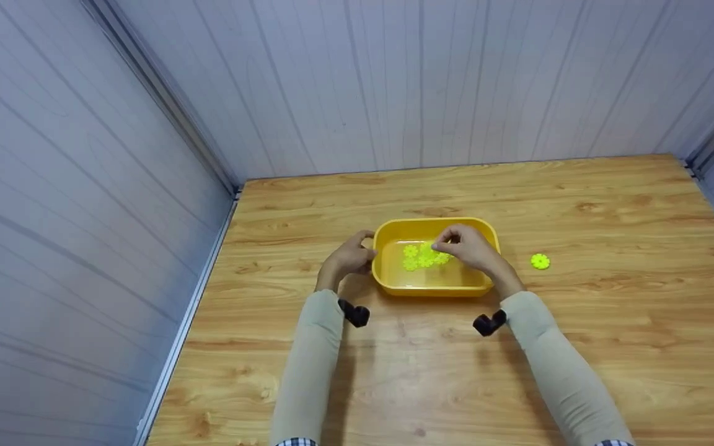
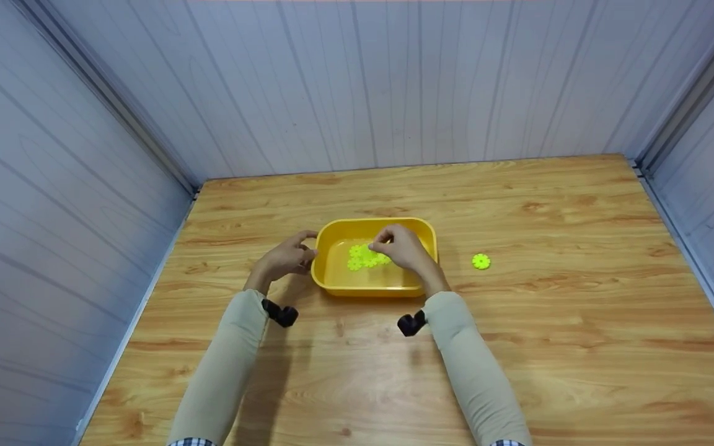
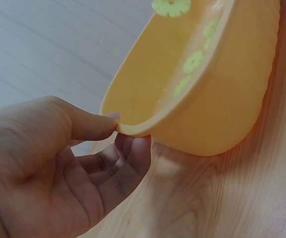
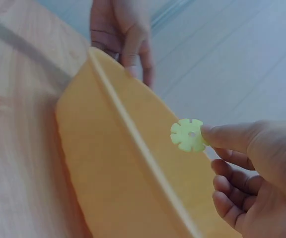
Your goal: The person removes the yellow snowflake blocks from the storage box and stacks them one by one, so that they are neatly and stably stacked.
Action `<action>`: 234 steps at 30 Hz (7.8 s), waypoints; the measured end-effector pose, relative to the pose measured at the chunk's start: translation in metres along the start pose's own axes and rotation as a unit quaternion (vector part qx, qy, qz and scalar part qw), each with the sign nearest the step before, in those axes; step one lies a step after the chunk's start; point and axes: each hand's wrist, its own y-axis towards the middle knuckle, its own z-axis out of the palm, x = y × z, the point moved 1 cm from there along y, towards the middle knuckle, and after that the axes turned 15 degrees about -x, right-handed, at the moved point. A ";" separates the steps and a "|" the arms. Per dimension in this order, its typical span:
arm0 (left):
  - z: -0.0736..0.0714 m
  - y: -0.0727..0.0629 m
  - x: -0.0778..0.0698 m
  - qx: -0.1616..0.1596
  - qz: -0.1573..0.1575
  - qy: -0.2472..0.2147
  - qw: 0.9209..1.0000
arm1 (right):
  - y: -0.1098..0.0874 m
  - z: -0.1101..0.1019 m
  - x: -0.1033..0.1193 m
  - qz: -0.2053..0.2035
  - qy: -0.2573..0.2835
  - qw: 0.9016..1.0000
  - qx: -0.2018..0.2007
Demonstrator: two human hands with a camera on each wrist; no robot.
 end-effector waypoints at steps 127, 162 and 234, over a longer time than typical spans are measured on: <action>0.001 -0.001 0.003 -0.002 -0.002 -0.008 1.000 | -0.046 -0.135 -0.119 0.153 -0.125 0.976 -0.088; 0.000 -0.001 0.003 -0.001 0.009 -0.010 1.000 | -0.048 -0.135 -0.119 0.134 -0.120 0.979 -0.097; 0.001 -0.003 0.002 -0.003 0.000 -0.001 1.000 | -0.004 -0.027 -0.015 -0.041 -0.110 0.992 -0.048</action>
